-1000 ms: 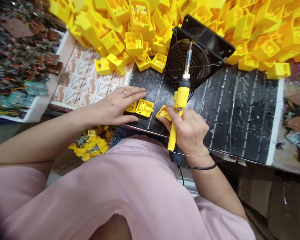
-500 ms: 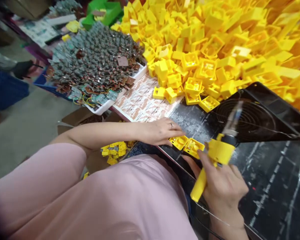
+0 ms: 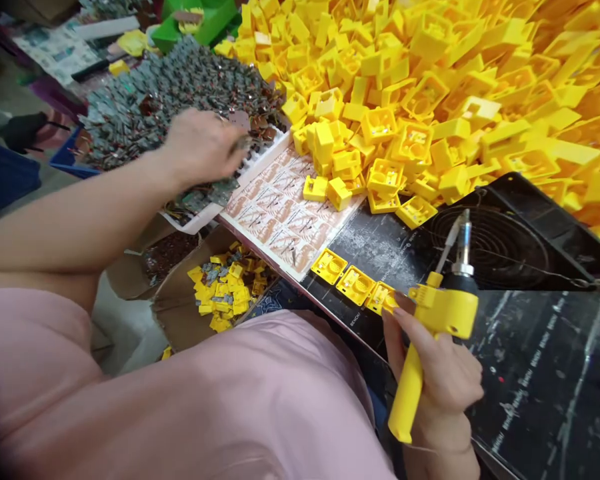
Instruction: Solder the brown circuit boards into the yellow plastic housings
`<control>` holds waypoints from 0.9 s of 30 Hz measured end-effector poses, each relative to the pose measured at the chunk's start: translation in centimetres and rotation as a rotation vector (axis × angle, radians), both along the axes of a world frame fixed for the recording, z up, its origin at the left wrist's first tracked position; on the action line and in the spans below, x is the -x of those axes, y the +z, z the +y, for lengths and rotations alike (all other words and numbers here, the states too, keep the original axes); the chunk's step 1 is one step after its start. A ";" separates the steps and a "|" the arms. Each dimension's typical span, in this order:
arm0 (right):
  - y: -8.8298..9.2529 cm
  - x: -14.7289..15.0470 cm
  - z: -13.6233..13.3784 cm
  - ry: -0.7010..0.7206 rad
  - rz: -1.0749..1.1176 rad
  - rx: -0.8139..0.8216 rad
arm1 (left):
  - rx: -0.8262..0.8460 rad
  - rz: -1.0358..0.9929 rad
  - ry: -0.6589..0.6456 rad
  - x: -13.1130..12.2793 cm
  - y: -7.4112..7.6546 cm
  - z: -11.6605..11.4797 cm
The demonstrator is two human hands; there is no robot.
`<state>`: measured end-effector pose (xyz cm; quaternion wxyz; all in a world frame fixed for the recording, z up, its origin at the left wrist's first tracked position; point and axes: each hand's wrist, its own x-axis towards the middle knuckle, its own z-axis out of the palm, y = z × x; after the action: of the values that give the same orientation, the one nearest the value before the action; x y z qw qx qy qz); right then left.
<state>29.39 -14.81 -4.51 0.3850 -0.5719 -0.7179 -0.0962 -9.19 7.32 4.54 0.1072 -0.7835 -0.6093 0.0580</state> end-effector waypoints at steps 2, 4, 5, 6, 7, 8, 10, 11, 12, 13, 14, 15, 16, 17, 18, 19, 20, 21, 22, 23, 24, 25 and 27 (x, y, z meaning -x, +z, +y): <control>0.5 0.8 0.8 0.052 -0.131 -0.087 | -0.040 -0.093 0.000 0.5 1.2 -0.3; 0.8 1.6 1.4 0.080 -0.203 -0.151 | -0.039 -0.108 -0.010 0.6 2.2 -1.3; 1.0 1.9 1.5 0.086 -0.211 -0.161 | -0.021 -0.074 -0.013 0.5 2.5 -2.0; 1.0 2.3 1.5 0.092 -0.209 -0.155 | -0.007 -0.037 -0.019 0.4 2.8 -2.8; 1.0 2.7 1.5 0.098 -0.198 -0.140 | -0.006 -0.010 -0.032 0.3 3.0 -3.7; 1.0 3.1 1.6 0.100 -0.181 -0.110 | -0.020 -0.009 -0.054 0.2 3.3 -4.4; 0.9 4.0 1.8 0.114 -0.147 -0.032 | -0.094 -0.093 -0.119 -0.1 3.8 -5.5; 0.9 4.5 2.0 0.133 -0.129 -0.011 | -0.129 -0.157 -0.168 -0.4 4.0 -5.8; 0.8 5.0 2.3 0.156 -0.117 0.003 | -0.152 -0.234 -0.225 -0.8 4.1 -5.8; 0.7 5.5 2.7 0.185 -0.109 0.011 | -0.152 -0.323 -0.285 -1.4 4.2 -5.6; 0.7 6.0 3.2 0.213 -0.107 0.022 | -0.130 -0.431 -0.340 -2.1 4.2 -5.3; 0.6 6.5 3.6 0.237 -0.113 0.036 | -0.074 -0.547 -0.378 -3.0 4.0 -4.9; 0.5 7.0 4.0 0.253 -0.124 0.050 | 0.004 -0.667 -0.392 -4.0 3.7 -4.5; 0.4 7.5 4.3 0.268 -0.142 0.064 | 0.094 -0.778 -0.380 -5.0 3.3 -4.0; 0.3 7.8 4.6 0.278 -0.161 0.079 | 0.182 -0.863 -0.348 -5.8 2.7 -3.7; 0.2 8.1 4.7 0.283 -0.173 0.095 | 0.266 -0.909 -0.308 -6.5 2.0 -3.5; 0.0 8.2 4.7 0.284 -0.172 0.101 | 0.323 -0.911 -0.270 -6.9 1.2 -3.5; -0.2 8.2 4.7 0.285 -0.160 0.095 | 0.356 -0.865 -0.247 -7.0 0.3 -3.6; -0.5 8.1 4.6 0.286 -0.140 0.088 | 0.363 -0.787 -0.241 -6.8 -0.6 -3.9; -0.6 7.9 4.5 0.293 -0.122 0.088 | 0.360 -0.688 -0.247 -6.4 -1.5 -4.3; -0.8 7.6 4.4 0.306 -0.107 0.090 | 0.344 -0.590 -0.259 -5.7 -2.4 -4.8; -0.8 7.4 4.3 0.329 -0.100 0.094 | 0.316 -0.512 -0.272 -5.0 -3.1 -5.3; -0.7 7.0 4.3 0.381 -0.103 0.110 | 0.241 -0.444 -0.292 -3.7 -4.1 -6.3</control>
<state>22.43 -10.49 -5.22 0.3273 -0.4401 -0.8361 -0.0113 -5.45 1.01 0.49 -0.1157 -0.8635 -0.4873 -0.0590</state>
